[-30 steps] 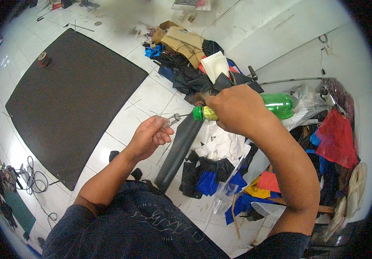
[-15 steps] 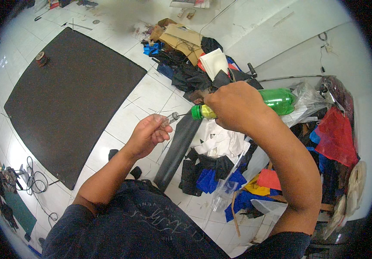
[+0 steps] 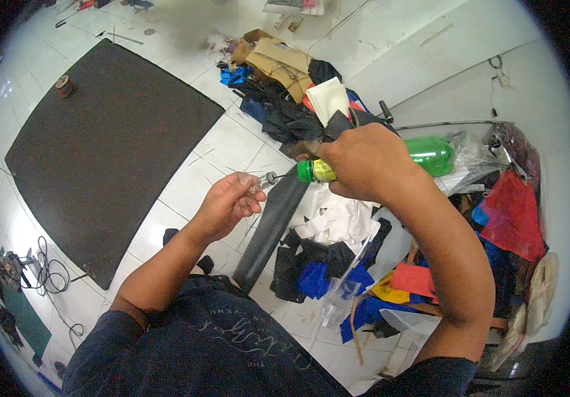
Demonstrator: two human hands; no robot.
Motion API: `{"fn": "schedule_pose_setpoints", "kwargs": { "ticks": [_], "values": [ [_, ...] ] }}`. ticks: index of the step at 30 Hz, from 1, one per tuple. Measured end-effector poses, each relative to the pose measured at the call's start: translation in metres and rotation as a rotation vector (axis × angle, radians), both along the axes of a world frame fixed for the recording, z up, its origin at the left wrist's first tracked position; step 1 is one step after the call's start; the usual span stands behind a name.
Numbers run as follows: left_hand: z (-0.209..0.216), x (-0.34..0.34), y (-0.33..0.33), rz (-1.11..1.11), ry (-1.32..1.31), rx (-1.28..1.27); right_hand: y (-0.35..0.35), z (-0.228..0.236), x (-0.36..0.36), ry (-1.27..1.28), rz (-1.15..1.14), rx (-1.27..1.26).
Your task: The person applies oil to a metal component from a plastic bottle and then installs the component onto a vertical fabric cutting machine.
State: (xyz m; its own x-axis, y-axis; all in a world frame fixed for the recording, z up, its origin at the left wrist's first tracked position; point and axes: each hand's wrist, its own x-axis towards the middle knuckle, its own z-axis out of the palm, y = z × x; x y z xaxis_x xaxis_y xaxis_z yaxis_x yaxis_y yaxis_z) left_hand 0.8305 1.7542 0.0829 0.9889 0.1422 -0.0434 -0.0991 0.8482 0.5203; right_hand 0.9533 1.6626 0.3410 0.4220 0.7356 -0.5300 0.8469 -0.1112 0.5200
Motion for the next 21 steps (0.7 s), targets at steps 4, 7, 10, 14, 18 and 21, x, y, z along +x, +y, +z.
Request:
{"fn": "schedule_pose_setpoints", "kwargs": {
  "ticks": [4,7,10,14,18,21],
  "values": [
    [-0.0011,0.0014,-0.0012,-0.008,-0.014,-0.026,-0.0009,-0.0011,0.0026,-0.022,0.01,-0.024],
    [-0.0015,0.0018,-0.0022,-0.006,-0.018,-0.023,-0.0014,-0.0016,0.0027,-0.003,0.025,0.023],
    [-0.0002,0.0016,-0.002,0.002,-0.023,-0.019,-0.0001,-0.0016,0.0015,0.015,0.031,0.063],
    [-0.0017,0.0015,-0.002,0.0,-0.031,-0.022,-0.0006,0.001,-0.0001,0.02,0.071,0.081],
    [-0.0007,0.0028,-0.0004,0.002,-0.038,-0.015,-0.004,-0.0024,0.0069,0.014,0.082,0.109],
    [-0.0008,0.0023,-0.0001,0.005,-0.022,-0.013,-0.0017,-0.0003,0.0031,0.004,0.063,0.085]
  ]
}}
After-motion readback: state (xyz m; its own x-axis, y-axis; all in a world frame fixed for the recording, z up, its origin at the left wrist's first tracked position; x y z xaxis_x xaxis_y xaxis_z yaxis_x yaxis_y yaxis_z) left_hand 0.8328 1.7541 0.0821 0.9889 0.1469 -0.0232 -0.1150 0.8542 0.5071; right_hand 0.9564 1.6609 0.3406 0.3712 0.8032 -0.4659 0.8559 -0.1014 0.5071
